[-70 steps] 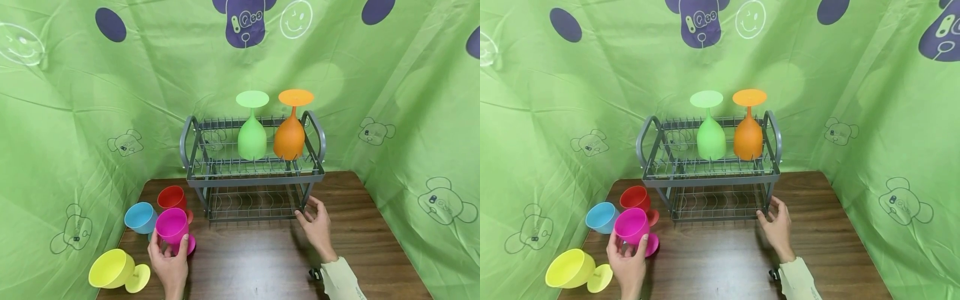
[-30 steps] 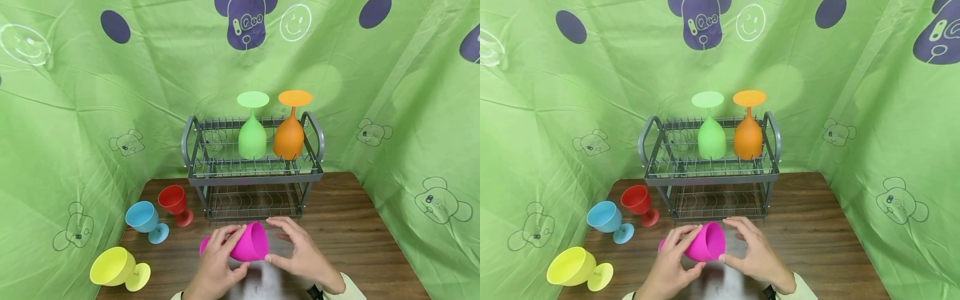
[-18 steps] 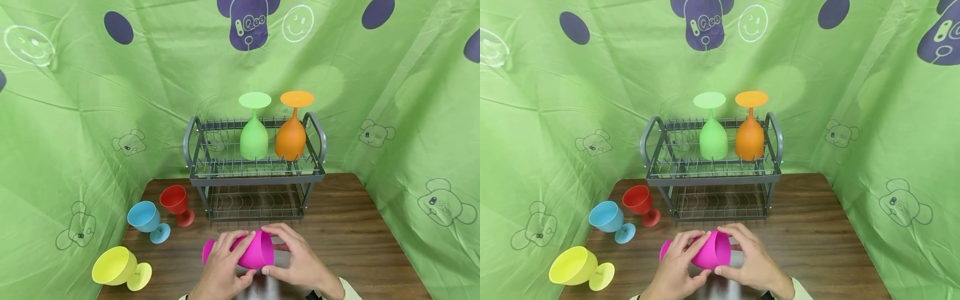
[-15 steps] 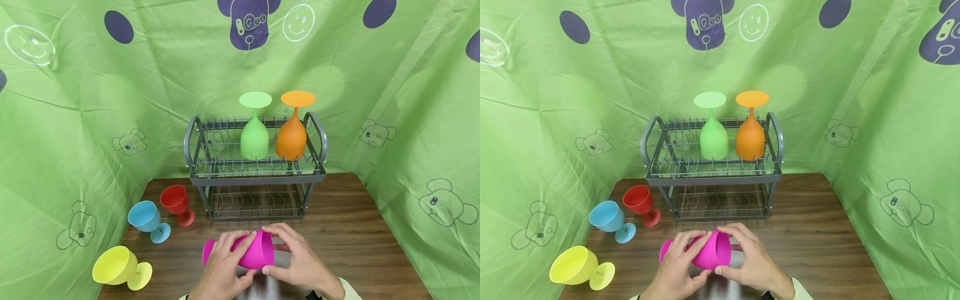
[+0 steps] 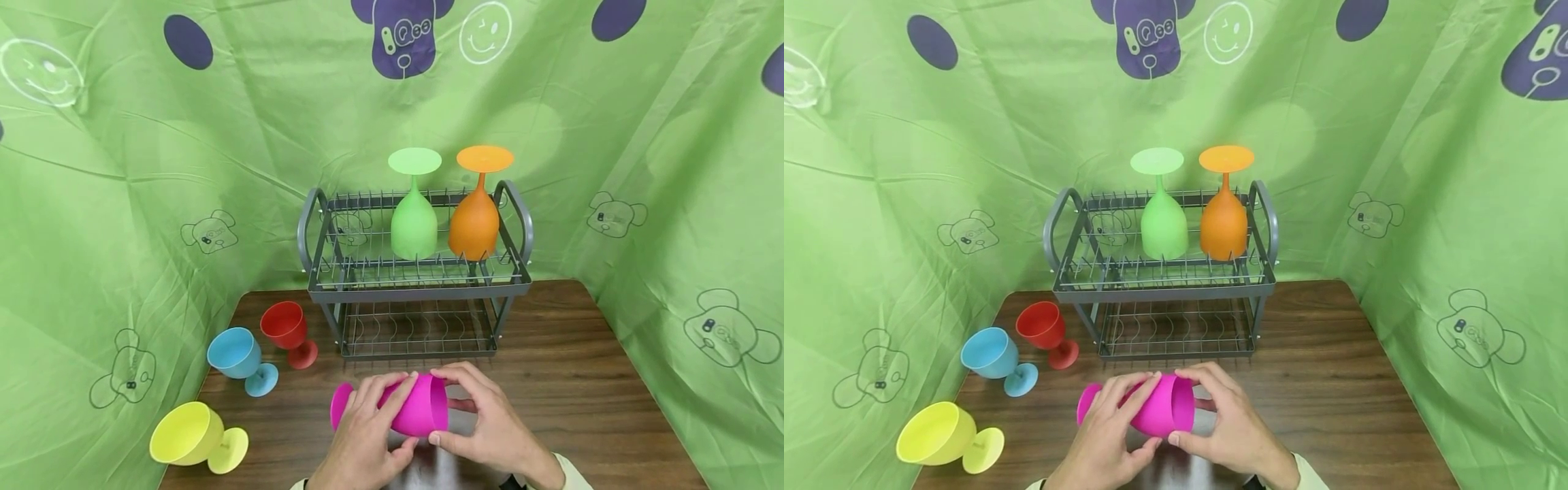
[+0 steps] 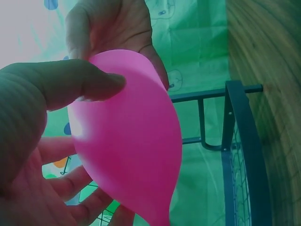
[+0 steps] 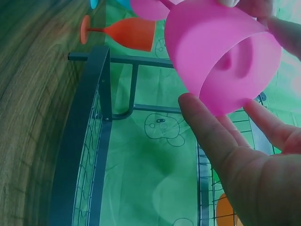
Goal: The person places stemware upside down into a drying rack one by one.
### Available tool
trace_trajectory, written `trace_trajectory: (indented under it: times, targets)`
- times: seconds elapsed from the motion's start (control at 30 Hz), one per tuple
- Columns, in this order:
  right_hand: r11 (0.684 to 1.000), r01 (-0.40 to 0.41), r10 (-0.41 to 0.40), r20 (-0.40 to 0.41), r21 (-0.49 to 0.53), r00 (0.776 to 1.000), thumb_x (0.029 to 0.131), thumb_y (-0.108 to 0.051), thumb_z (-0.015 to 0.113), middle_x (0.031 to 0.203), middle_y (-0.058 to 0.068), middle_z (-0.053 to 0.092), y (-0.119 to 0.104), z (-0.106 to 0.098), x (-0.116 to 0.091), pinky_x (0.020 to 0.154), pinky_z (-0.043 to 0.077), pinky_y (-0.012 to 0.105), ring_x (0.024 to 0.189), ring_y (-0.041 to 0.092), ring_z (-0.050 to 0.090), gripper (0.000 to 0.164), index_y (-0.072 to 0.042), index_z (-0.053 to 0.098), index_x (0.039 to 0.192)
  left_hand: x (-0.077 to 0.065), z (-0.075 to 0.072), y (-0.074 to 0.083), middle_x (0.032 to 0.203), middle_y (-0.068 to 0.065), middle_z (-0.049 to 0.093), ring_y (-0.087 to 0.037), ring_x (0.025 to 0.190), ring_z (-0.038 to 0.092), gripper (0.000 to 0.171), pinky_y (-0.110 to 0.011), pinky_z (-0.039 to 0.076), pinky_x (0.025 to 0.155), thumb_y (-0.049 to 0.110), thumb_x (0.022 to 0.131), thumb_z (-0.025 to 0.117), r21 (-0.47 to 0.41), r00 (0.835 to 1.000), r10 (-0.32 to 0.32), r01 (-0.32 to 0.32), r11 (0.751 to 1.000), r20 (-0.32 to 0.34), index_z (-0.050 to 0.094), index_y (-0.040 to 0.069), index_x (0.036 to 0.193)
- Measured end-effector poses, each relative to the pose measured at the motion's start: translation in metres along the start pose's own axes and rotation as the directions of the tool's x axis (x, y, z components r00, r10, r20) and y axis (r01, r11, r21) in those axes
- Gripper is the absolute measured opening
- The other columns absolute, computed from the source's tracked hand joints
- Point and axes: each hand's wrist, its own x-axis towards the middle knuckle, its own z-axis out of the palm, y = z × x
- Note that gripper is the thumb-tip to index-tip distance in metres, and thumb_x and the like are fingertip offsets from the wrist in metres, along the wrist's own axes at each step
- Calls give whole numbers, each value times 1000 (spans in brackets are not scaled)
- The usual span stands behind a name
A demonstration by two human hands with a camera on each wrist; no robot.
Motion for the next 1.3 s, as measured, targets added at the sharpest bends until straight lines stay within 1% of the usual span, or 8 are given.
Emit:
trace_trajectory:
  times: [0.2, 0.33, 0.4, 0.6, 0.73, 0.83, 1.03, 1.3]
  targets:
    - [999, -44, 45, -46, 9, 998, 81, -22, 94, 140, -1, 59, 1, 2, 2, 90, 65, 35, 124, 20, 64, 74, -22, 57, 146, 0, 0, 4, 148, 0, 55, -17, 130, 56, 95, -34, 60, 95, 30, 72, 95, -244, 986, -132, 103, 964, -104, 52, 21, 156]
    - [995, -80, 84, -88, 56, 993, 81, -21, 94, 140, 0, 58, 2, 4, 4, 92, 65, 35, 125, 21, 63, 75, -22, 57, 146, -4, 0, 10, 141, -4, 60, -20, 123, 62, 75, -29, 59, 97, 14, 80, 90, -536, 921, -333, 179, 825, -204, 59, 14, 149]
    - [992, -94, 103, -114, 84, 988, 81, -20, 94, 140, 1, 58, 3, 5, 5, 92, 64, 35, 125, 20, 63, 75, -22, 57, 146, -6, 0, 13, 137, -9, 63, -22, 121, 65, 63, -28, 58, 99, 2, 84, 83, -702, 872, -441, 180, 689, -210, 61, 6, 143]
    - [982, -65, 98, -183, 178, 978, 80, -11, 94, 140, 6, 58, 5, 8, 9, 91, 65, 37, 126, 18, 63, 74, -17, 58, 145, -15, -2, 17, 131, -14, 64, -19, 119, 68, 45, -31, 61, 99, -16, 95, 59, -974, 755, -656, 148, 169, 1, 53, -13, 139]
    - [975, -14, 64, -221, 220, 973, 78, -2, 92, 139, 13, 58, 5, 10, 11, 90, 65, 38, 125, 19, 64, 75, -9, 57, 144, -19, 3, 13, 131, -6, 64, -17, 123, 67, 37, -37, 59, 105, -6, 104, 53, -987, 737, -657, 128, -96, 159, 54, -2, 141]
    - [968, 1, 61, -237, 252, 970, 77, 2, 92, 138, 15, 58, 3, 14, 12, 90, 65, 39, 124, 18, 64, 75, -7, 57, 143, -22, 7, 9, 135, -3, 66, -17, 128, 66, 35, -40, 56, 109, 2, 108, 50, -962, 732, -630, 134, -239, 259, 55, 6, 142]
    - [954, 10, 67, -246, 301, 967, 78, 5, 90, 139, 16, 57, 0, 24, 12, 90, 65, 40, 125, 18, 64, 74, -5, 56, 143, -19, 14, 3, 144, -2, 66, -18, 137, 62, 38, -43, 52, 114, 7, 111, 47, -903, 723, -585, 128, -409, 367, 51, 8, 149]
    - [934, 32, 62, -248, 357, 967, 79, 9, 86, 139, 18, 57, -3, 34, 10, 89, 65, 39, 126, 18, 63, 74, -2, 53, 143, -14, 20, 3, 146, 1, 63, -17, 137, 61, 43, -48, 53, 114, 7, 111, 47, -878, 725, -562, 122, -464, 398, 41, 14, 153]
